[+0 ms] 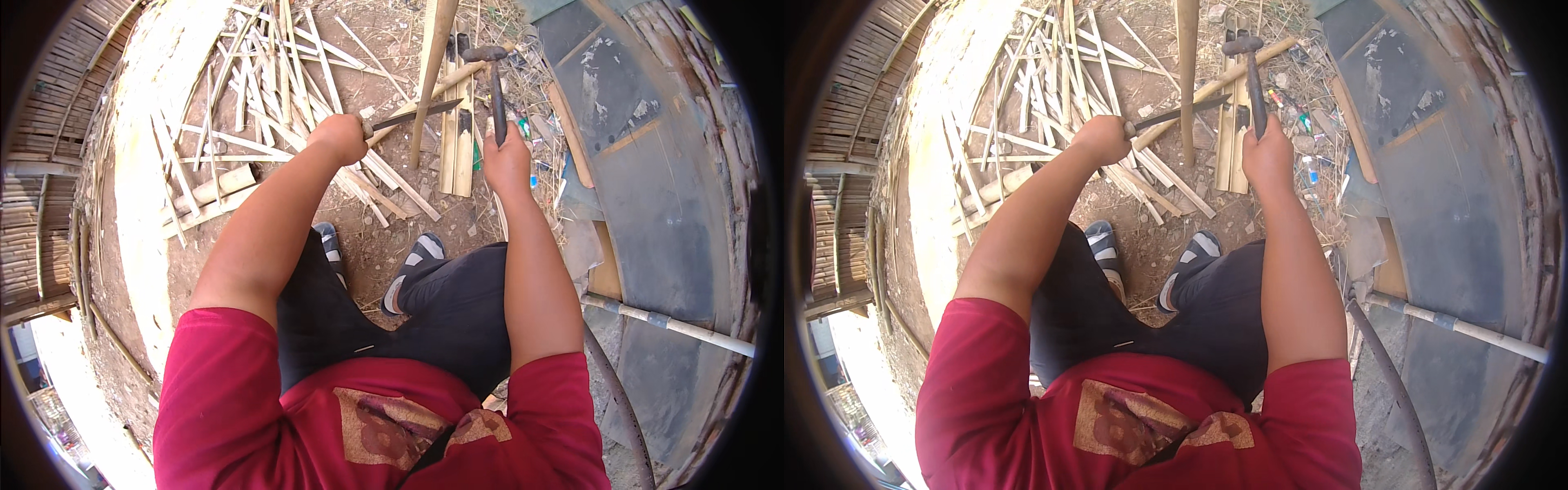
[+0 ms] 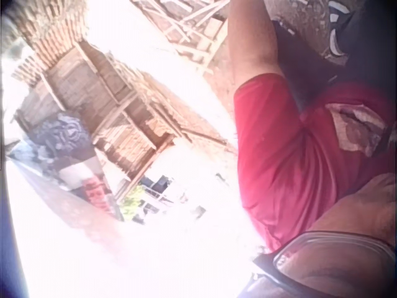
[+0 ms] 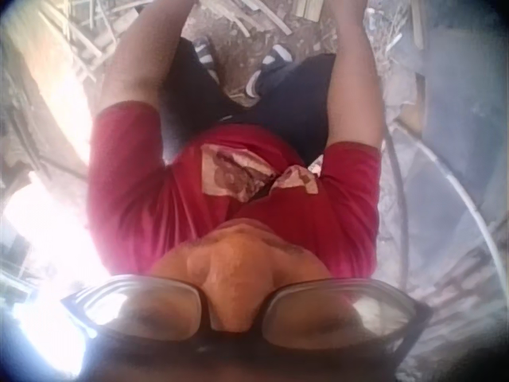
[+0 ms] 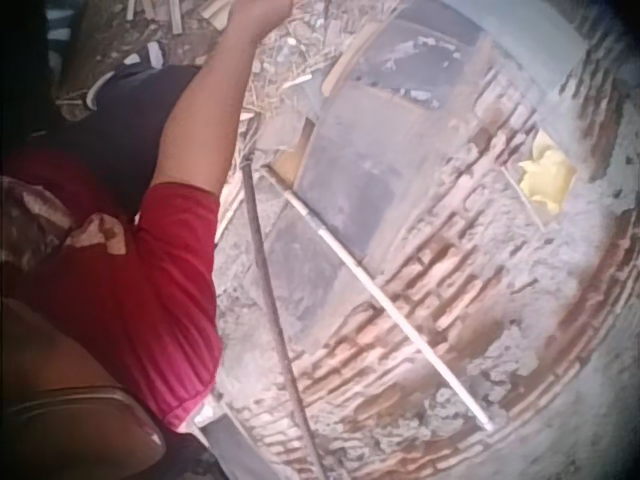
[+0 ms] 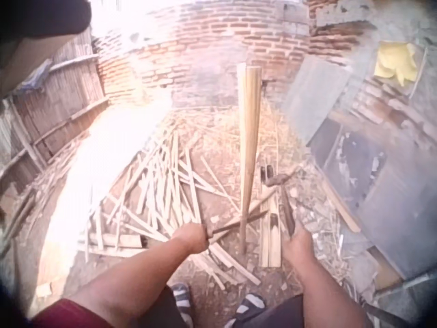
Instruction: The person shapes and fits pieces of bamboo by hammering a machete blade into the joints and prying the sections together.
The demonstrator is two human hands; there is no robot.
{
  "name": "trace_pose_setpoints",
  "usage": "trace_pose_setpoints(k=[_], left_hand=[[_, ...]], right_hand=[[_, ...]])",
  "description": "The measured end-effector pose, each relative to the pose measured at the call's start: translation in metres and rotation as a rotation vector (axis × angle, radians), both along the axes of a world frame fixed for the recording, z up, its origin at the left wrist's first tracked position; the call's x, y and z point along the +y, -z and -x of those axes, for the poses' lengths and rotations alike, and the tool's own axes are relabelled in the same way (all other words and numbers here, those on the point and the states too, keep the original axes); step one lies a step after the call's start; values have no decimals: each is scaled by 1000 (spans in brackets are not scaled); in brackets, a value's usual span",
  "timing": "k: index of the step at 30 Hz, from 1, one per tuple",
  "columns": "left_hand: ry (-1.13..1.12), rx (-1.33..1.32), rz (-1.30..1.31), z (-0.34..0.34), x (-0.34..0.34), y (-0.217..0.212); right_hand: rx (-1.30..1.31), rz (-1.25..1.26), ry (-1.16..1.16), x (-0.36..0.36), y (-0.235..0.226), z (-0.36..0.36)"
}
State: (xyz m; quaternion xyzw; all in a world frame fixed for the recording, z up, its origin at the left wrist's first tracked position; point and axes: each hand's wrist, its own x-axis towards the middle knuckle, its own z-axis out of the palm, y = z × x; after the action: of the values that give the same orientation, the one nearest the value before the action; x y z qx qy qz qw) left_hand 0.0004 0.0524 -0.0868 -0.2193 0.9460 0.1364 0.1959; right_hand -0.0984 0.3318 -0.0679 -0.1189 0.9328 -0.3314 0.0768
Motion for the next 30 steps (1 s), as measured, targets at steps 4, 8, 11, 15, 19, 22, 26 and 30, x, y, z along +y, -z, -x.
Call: trace_pose_setpoints(k=[4, 8, 11, 15, 19, 22, 26, 30], left_hand=[[-7, 54, 9, -1, -5, 0], [-33, 16, -9, -2, -4, 7], [-30, 11, -35, 4, 4, 4], [26, 61, 58, -6, -11, 14], [18, -7, 4, 2, 3, 2], [-3, -5, -1, 4, 8, 5], [-38, -11, -9, -2, 2, 7], [-60, -91, -28, 1, 5, 5]], right_hand=[[-15, -190, -89, 1, 47, 10], [62, 67, -14, -5, -7, -3], [-1, -45, -39, 3, 25, -1], [-43, -186, -111, -8, 35, 2], [-30, -18, -33, -11, 0, -1], [-56, -200, -67, -3, 45, 1], [-54, -175, -77, -9, 24, 5], [18, 82, 60, -11, 8, 5]])
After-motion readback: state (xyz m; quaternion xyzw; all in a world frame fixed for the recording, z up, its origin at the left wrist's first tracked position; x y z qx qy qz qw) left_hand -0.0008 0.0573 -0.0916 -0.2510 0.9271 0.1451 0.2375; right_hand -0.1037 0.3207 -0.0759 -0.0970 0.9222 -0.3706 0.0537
